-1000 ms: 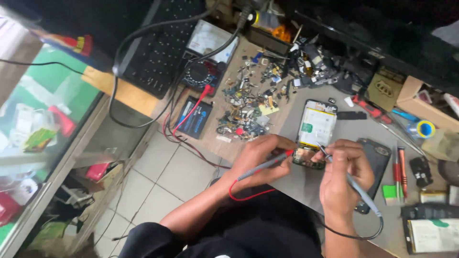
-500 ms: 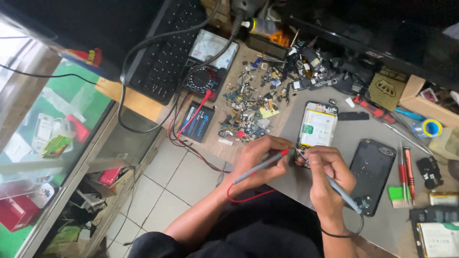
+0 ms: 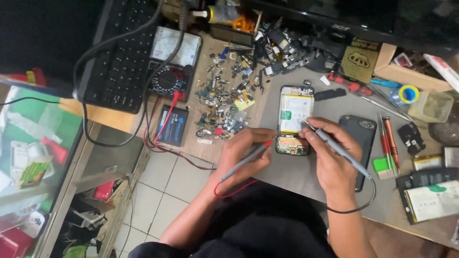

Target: Testing a disassembled smartphone's internal components using a digital multimeter to diagnose electrical issues.

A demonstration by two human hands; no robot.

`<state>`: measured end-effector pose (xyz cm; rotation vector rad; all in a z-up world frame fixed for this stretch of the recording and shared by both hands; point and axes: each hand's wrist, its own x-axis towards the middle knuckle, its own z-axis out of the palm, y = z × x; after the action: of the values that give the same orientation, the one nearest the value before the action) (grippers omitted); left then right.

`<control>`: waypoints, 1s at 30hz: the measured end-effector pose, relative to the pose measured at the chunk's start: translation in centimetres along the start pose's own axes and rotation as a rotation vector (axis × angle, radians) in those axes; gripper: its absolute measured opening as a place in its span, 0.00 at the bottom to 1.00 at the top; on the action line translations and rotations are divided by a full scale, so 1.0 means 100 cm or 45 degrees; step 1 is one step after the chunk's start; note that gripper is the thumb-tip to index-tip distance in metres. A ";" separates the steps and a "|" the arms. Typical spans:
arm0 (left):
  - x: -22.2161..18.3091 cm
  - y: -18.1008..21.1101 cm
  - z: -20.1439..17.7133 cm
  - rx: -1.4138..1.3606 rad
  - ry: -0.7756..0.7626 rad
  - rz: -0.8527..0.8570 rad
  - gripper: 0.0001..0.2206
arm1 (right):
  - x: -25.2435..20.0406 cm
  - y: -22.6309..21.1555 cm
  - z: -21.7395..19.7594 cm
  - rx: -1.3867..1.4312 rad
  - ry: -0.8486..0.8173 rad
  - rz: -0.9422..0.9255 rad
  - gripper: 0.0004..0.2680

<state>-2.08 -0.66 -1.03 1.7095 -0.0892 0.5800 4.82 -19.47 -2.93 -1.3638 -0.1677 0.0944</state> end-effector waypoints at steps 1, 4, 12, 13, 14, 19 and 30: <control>0.000 -0.003 0.003 -0.006 -0.007 -0.001 0.07 | -0.001 -0.003 -0.001 -0.003 0.009 0.000 0.06; -0.002 -0.006 0.006 0.073 -0.043 0.015 0.07 | -0.002 -0.015 0.001 -0.047 -0.001 0.073 0.07; 0.004 -0.001 0.005 0.167 -0.086 -0.049 0.08 | 0.003 -0.024 0.004 -0.587 -0.196 -0.114 0.03; 0.004 -0.001 0.005 0.167 -0.087 -0.052 0.08 | 0.003 -0.023 0.006 -0.587 -0.195 -0.111 0.03; 0.005 0.000 0.005 0.166 -0.086 -0.052 0.08 | 0.003 -0.023 0.008 -0.584 -0.186 -0.084 0.04; 0.003 -0.004 0.004 0.172 -0.089 -0.084 0.08 | 0.004 -0.023 0.011 -0.600 -0.187 0.019 0.05; 0.006 -0.002 0.004 0.173 -0.108 -0.133 0.09 | 0.007 -0.028 0.017 -0.708 -0.156 0.154 0.06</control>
<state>-1.33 -0.85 -1.03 1.8590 -0.0210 0.4440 5.07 -18.27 0.24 -1.9246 -0.2248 0.2466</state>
